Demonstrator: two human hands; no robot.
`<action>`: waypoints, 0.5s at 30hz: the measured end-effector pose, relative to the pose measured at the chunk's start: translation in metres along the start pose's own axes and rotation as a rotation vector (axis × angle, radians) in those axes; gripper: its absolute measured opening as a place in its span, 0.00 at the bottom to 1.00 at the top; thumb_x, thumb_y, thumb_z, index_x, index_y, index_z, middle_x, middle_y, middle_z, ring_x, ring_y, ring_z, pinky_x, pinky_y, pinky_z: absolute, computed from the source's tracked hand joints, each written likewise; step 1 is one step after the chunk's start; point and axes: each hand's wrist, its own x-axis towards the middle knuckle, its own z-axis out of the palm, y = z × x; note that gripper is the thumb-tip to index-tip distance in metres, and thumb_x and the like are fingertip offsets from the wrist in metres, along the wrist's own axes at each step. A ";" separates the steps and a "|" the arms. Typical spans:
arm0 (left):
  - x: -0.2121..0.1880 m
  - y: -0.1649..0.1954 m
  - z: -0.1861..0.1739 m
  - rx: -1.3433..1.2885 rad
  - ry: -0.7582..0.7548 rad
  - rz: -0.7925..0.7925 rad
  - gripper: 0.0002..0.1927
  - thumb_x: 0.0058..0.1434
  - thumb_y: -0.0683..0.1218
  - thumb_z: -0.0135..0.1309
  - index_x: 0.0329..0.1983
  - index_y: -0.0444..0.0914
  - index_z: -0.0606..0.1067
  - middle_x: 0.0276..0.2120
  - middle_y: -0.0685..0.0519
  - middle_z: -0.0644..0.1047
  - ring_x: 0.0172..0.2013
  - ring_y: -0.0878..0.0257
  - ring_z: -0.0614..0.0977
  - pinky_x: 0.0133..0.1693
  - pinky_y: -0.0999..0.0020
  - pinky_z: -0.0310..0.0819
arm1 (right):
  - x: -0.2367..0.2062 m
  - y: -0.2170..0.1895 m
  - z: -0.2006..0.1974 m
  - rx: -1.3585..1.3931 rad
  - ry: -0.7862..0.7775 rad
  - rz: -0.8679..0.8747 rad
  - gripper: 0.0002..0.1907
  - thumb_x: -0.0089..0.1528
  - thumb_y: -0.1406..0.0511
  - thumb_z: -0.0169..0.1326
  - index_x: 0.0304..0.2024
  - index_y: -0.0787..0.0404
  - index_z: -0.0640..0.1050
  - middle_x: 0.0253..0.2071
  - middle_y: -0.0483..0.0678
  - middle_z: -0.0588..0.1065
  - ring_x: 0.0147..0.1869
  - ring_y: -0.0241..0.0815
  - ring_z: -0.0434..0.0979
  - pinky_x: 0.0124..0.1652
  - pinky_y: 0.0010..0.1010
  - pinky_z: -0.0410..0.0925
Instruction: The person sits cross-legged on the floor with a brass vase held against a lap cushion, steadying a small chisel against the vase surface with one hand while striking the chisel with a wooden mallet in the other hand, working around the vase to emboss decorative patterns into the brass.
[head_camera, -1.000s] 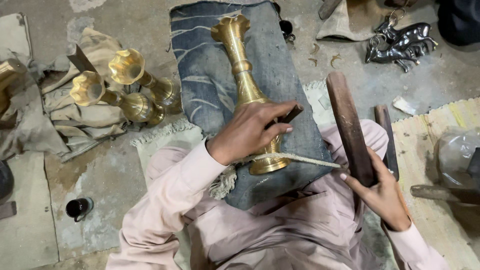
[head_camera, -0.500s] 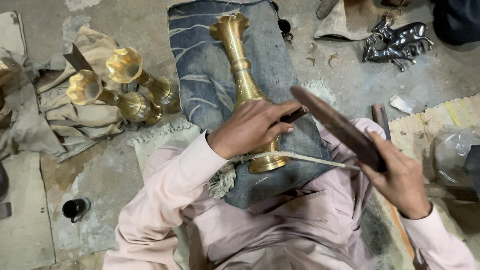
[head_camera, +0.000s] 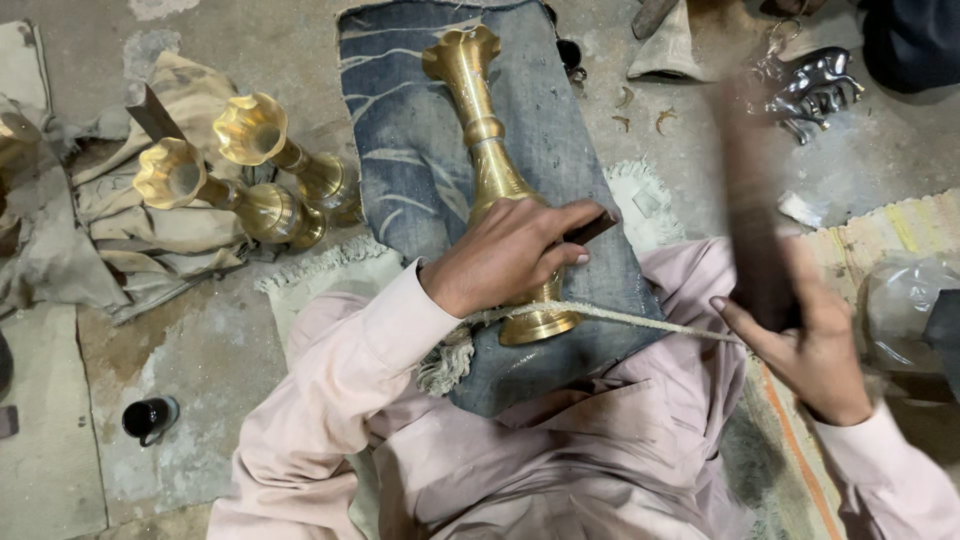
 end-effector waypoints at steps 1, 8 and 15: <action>0.000 0.000 0.000 0.002 0.022 0.030 0.23 0.64 0.50 0.59 0.61 0.40 0.74 0.37 0.41 0.82 0.40 0.42 0.82 0.45 0.47 0.73 | 0.000 0.002 0.000 -0.077 -0.070 0.003 0.42 0.56 0.67 0.68 0.72 0.56 0.68 0.40 0.54 0.80 0.37 0.42 0.80 0.37 0.34 0.75; -0.001 0.001 0.002 -0.024 -0.064 -0.083 0.24 0.66 0.52 0.57 0.64 0.43 0.72 0.41 0.43 0.81 0.46 0.45 0.80 0.52 0.49 0.71 | -0.007 0.014 0.002 0.030 -0.023 0.064 0.48 0.55 0.65 0.68 0.76 0.61 0.63 0.41 0.56 0.79 0.41 0.43 0.82 0.42 0.34 0.74; -0.006 0.002 0.003 -0.020 0.033 0.060 0.22 0.64 0.49 0.59 0.60 0.39 0.75 0.37 0.44 0.83 0.38 0.47 0.84 0.42 0.52 0.75 | -0.012 0.023 0.007 0.025 0.012 0.030 0.49 0.54 0.64 0.69 0.75 0.63 0.62 0.43 0.60 0.79 0.44 0.47 0.81 0.43 0.33 0.74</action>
